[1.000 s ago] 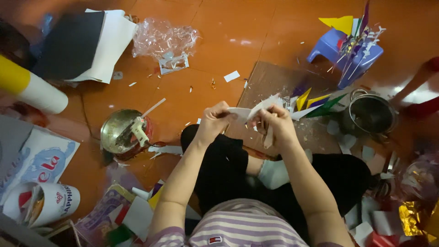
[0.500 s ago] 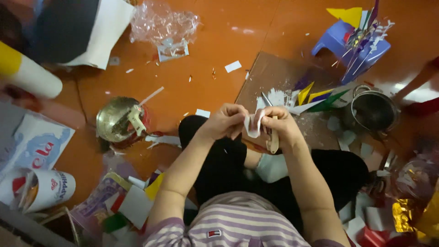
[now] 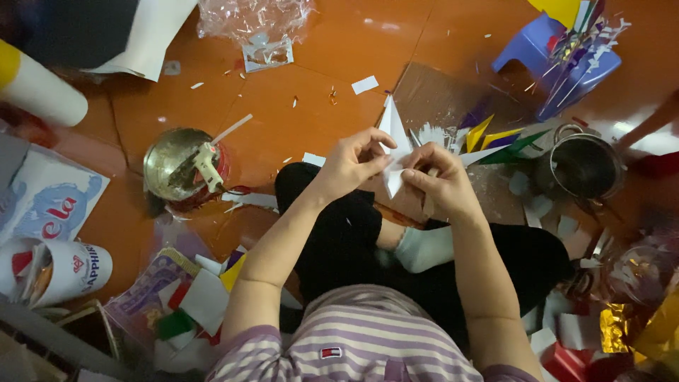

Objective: Folding and cutting paper to create decorative items.

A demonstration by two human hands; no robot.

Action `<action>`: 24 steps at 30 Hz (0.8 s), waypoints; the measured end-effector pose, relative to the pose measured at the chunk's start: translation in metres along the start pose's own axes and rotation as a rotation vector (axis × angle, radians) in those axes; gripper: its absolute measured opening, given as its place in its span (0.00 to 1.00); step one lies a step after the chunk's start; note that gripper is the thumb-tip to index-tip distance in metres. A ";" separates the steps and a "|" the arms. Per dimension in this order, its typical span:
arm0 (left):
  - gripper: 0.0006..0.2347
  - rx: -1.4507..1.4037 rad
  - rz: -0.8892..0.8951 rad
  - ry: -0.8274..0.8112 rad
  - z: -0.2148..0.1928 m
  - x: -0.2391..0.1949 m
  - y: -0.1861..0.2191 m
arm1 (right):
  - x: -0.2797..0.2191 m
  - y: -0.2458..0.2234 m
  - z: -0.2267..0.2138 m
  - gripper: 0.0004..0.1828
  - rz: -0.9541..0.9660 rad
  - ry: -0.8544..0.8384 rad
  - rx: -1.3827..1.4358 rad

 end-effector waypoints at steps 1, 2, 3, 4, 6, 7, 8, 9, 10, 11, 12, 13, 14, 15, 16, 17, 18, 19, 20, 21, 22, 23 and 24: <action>0.10 0.130 0.034 0.018 -0.001 0.001 0.000 | 0.005 -0.001 -0.001 0.10 -0.037 -0.020 -0.090; 0.10 0.129 0.032 0.020 0.000 0.000 0.008 | 0.007 -0.010 0.003 0.10 -0.035 -0.021 -0.089; 0.10 0.265 0.079 -0.017 0.002 0.000 0.018 | 0.008 -0.019 0.008 0.08 -0.033 -0.040 -0.101; 0.11 0.400 0.127 -0.053 0.003 -0.001 0.028 | 0.009 -0.028 0.013 0.07 -0.031 -0.059 -0.112; 0.11 0.439 0.136 -0.071 0.009 -0.001 0.042 | 0.008 -0.026 0.021 0.07 -0.052 -0.029 -0.147; 0.11 0.481 0.148 -0.090 0.012 -0.001 0.049 | 0.007 -0.026 0.025 0.07 -0.076 0.001 -0.181; 0.11 0.481 0.147 -0.091 0.012 -0.002 0.046 | 0.007 -0.019 0.024 0.07 -0.075 0.003 -0.180; 0.10 0.493 0.148 -0.083 0.012 -0.001 0.045 | 0.009 -0.013 0.023 0.07 -0.092 0.019 -0.205; 0.09 0.505 0.148 -0.075 0.011 -0.001 0.043 | 0.010 -0.007 0.023 0.07 -0.108 0.035 -0.230; 0.09 0.505 0.148 -0.076 0.011 -0.001 0.038 | 0.009 -0.004 0.023 0.07 -0.108 0.036 -0.229; 0.11 0.530 0.161 -0.063 0.011 0.000 0.033 | 0.008 0.000 0.023 0.08 -0.120 0.058 -0.232; 0.12 0.556 0.176 -0.052 0.010 0.002 0.028 | 0.009 0.003 0.023 0.08 -0.134 0.082 -0.236; 0.12 0.558 0.178 -0.055 0.007 0.000 0.025 | 0.009 0.008 0.020 0.08 -0.135 0.085 -0.236; 0.14 0.466 0.196 0.001 0.004 -0.001 0.023 | 0.010 0.012 0.016 0.10 -0.161 0.156 -0.229; 0.15 0.374 0.214 0.056 0.000 -0.002 0.020 | 0.011 0.016 0.012 0.12 -0.187 0.226 -0.222; 0.15 0.373 0.216 0.048 0.001 -0.007 0.008 | 0.010 0.012 0.013 0.12 -0.188 0.234 -0.223; 0.15 0.226 0.127 0.107 0.001 -0.012 -0.005 | 0.008 0.008 0.014 0.15 -0.196 0.281 -0.212; 0.16 0.082 0.040 0.160 -0.002 -0.016 -0.019 | 0.009 0.003 0.016 0.17 -0.208 0.330 -0.199; 0.16 0.086 0.042 0.149 0.008 -0.016 -0.015 | 0.011 0.008 0.019 0.17 -0.212 0.342 -0.198; 0.09 0.063 -0.071 0.172 0.022 -0.020 -0.016 | 0.010 0.012 0.020 0.19 -0.213 0.340 -0.188; 0.05 0.041 -0.185 0.194 0.035 -0.024 -0.016 | 0.008 0.017 0.021 0.21 -0.215 0.339 -0.178; 0.05 0.040 -0.185 0.189 0.030 -0.020 -0.039 | 0.008 0.016 0.021 0.21 -0.214 0.343 -0.181; 0.08 -0.210 -0.318 0.251 0.024 -0.018 -0.066 | 0.008 0.015 0.021 0.23 -0.206 0.326 -0.203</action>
Point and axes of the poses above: each hand's wrist, its own x-axis towards the middle knuckle, its own z-axis out of the palm, y = z × x, the point moved 2 cm from there along x, towards the middle knuckle
